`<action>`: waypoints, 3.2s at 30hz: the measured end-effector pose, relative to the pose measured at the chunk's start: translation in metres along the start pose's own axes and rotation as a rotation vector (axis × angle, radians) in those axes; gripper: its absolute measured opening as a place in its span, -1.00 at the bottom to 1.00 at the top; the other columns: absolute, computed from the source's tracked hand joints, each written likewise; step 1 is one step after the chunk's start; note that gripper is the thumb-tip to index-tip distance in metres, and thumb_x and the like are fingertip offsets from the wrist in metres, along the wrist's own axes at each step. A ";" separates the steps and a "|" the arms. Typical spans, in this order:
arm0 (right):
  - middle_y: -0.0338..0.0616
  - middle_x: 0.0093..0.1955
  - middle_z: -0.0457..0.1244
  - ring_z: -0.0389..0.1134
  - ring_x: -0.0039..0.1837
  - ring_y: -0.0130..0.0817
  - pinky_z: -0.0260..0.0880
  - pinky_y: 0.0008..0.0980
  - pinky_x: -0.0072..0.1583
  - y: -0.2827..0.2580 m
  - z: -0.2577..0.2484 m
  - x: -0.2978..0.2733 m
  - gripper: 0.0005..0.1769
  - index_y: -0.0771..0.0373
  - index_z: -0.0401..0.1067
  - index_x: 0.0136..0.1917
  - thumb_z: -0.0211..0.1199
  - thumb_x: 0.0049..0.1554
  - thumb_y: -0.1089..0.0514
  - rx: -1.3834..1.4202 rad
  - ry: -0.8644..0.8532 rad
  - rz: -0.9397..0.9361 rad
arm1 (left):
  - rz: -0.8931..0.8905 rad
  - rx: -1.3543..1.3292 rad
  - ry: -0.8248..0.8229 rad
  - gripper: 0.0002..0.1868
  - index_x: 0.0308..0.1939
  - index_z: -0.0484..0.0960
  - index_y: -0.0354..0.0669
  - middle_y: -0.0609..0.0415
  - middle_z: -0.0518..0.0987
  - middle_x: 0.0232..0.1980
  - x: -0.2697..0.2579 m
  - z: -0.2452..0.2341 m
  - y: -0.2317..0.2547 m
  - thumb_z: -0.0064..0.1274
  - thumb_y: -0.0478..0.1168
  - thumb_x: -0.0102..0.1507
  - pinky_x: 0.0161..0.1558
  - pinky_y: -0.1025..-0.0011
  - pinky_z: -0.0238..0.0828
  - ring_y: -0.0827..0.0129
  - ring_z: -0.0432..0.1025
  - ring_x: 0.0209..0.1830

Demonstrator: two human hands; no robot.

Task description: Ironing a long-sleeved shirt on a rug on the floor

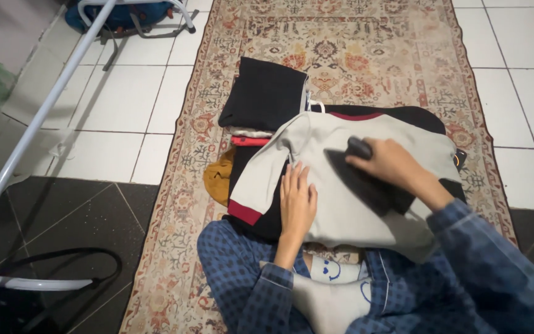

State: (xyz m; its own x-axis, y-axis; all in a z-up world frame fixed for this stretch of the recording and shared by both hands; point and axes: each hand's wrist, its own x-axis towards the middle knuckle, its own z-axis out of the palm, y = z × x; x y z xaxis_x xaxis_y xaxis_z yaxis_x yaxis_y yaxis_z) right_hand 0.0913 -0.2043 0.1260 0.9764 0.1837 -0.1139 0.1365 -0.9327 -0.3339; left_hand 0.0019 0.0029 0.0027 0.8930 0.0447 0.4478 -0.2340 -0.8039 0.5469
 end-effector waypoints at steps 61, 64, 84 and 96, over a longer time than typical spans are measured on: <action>-0.29 -0.36 0.42 0.43 -0.31 -0.11 0.38 -0.24 -0.25 -0.019 0.027 -0.081 -0.56 -0.22 0.46 0.01 0.31 0.00 -0.44 -0.305 -0.370 -0.576 | -0.192 -0.233 0.086 -0.86 -0.27 0.49 -0.21 -0.08 0.44 -0.29 -0.179 -0.011 -0.037 -0.01 -0.24 0.36 -0.11 0.15 0.27 0.01 0.32 -0.25; -0.44 -0.16 0.49 0.53 -0.22 -0.27 0.52 -0.21 -0.14 -0.026 0.020 -0.066 -0.51 -0.28 0.49 0.08 0.27 -0.01 -0.49 -0.296 -0.332 -0.446 | -0.184 -0.214 0.105 -0.86 -0.30 0.46 -0.23 -0.10 0.40 -0.30 -0.177 -0.016 -0.034 -0.04 -0.28 0.35 -0.18 0.13 0.24 -0.01 0.29 -0.28; -0.10 -0.22 0.47 0.52 -0.10 -0.09 0.45 -0.20 -0.02 -0.020 0.006 -0.085 -0.54 -0.24 0.50 0.05 0.31 -0.03 -0.42 -0.173 -0.358 -0.070 | -0.189 -0.060 0.132 -0.87 -0.20 0.55 -0.23 -0.10 0.47 -0.26 -0.192 0.014 -0.050 0.01 -0.22 0.32 -0.17 0.10 0.29 -0.04 0.35 -0.24; 0.19 -0.05 0.45 0.50 0.05 0.11 0.48 -0.06 0.05 0.007 -0.019 -0.060 -0.33 -0.20 0.46 0.26 0.25 -0.01 -0.51 -0.157 -0.182 0.277 | -0.188 -0.057 0.049 -0.82 -0.38 0.43 -0.18 -0.05 0.41 -0.35 -0.178 -0.006 -0.036 -0.08 -0.27 0.34 -0.25 0.10 0.17 0.03 0.30 -0.30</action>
State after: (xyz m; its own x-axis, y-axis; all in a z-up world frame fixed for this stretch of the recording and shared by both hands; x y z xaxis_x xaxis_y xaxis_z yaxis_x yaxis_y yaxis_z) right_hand 0.0368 -0.2273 0.1483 0.9361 -0.0431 -0.3490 -0.0908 -0.9884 -0.1214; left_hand -0.1508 0.0279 -0.0923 0.9038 0.2207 0.3667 -0.0873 -0.7437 0.6628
